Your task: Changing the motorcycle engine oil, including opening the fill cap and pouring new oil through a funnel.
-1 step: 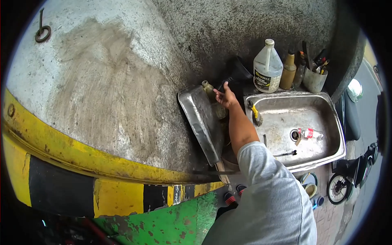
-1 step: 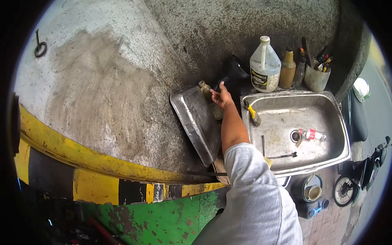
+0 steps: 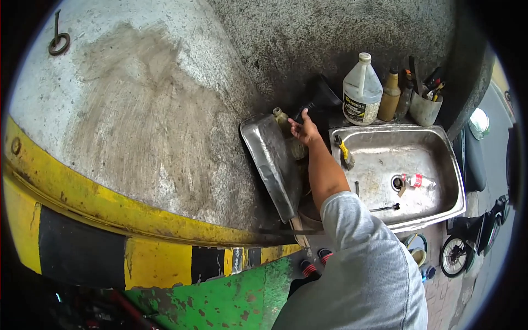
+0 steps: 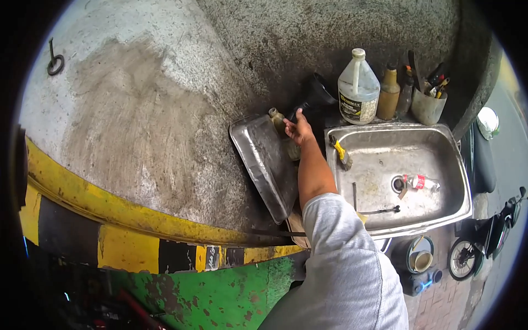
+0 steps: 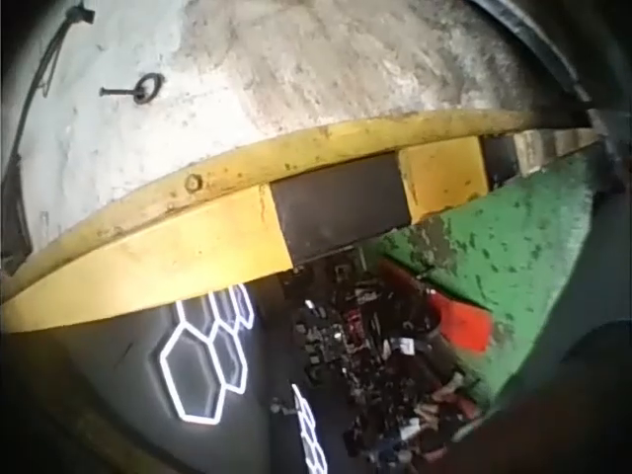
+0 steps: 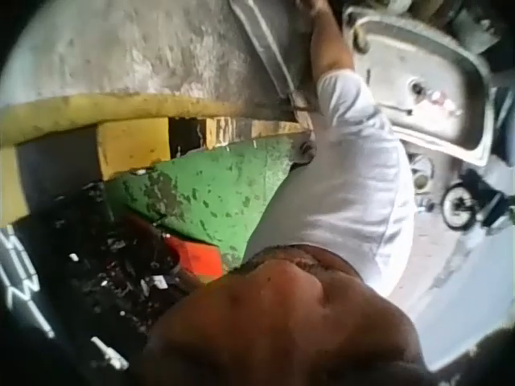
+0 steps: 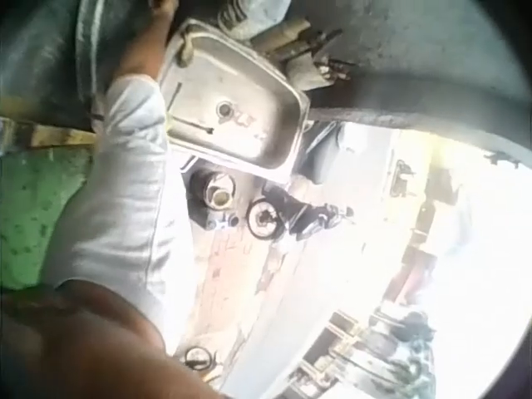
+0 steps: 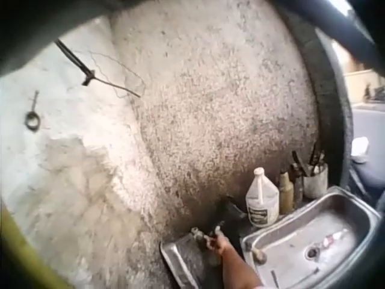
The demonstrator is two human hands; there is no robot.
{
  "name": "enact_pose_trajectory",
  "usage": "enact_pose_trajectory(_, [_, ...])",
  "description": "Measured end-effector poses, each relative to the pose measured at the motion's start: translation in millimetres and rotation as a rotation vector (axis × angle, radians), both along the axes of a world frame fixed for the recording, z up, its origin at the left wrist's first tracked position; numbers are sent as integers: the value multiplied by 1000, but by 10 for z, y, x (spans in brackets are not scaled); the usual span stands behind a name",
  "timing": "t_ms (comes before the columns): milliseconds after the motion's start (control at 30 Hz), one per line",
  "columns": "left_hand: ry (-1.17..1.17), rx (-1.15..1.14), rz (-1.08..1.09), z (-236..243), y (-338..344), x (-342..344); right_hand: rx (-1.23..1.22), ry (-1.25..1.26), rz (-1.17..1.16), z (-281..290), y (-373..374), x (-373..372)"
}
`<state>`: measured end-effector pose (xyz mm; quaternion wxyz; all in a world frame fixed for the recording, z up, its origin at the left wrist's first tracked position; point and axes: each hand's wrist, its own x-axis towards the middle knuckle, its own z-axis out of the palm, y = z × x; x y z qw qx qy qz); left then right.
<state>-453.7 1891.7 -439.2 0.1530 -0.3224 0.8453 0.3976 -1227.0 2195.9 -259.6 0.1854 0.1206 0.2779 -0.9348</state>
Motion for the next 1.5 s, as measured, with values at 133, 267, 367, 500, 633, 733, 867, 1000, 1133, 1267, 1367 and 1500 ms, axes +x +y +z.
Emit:
enact_pose_trajectory(133, [0, 7, 32, 66, 187, 169, -40, -75, -64, 259, -115, 99])
enact_pose_trajectory(267, [34, 3, 59, 120, 215, 353, 88, -40, -176, 590, -231, 517])
enact_pose_trajectory(367, [74, 1, 54, 124, 117, 486, 320, 93, -284, 841, -235, 842])
enact_pose_trajectory(500, [136, 5, 22, 108, -78, 653, 683, 473, -542, 1177, 88, 1330])
enact_pose_trajectory(633, [167, 19, -6, 120, -262, 1125, 891, 717, -689, 1578, 374, 2431])
enact_pose_trajectory(733, [215, 41, -35, -12, -377, 1363, 961, 813, -739, 1736, 619, 3283])
enact_pose_trajectory(867, [249, 85, -32, -256, -404, 1931, 1003, 1013, -777, 1890, 696, 4401])
enact_pose_trajectory(1000, [264, 114, 115, -557, -366, 3038, 861, 1063, -536, 1832, 60, 5241])
enact_pose_trajectory(1133, [254, 159, 505, -969, 666, 4756, 1032, 1292, -849, 1550, -572, 5691])
enact_pose_trajectory(1267, [116, 158, 920, -1169, 1237, 5269, 555, 1235, -196, 1520, -1519, 6047])
enact_pose_trajectory(1367, [48, 214, 979, -941, 1032, 5049, 447, 1330, 75, 1499, -2832, 6823])
enact_pose_trajectory(1500, [-45, 232, 990, -689, 717, 5205, 361, 1276, 423, 1144, -4238, 7444])
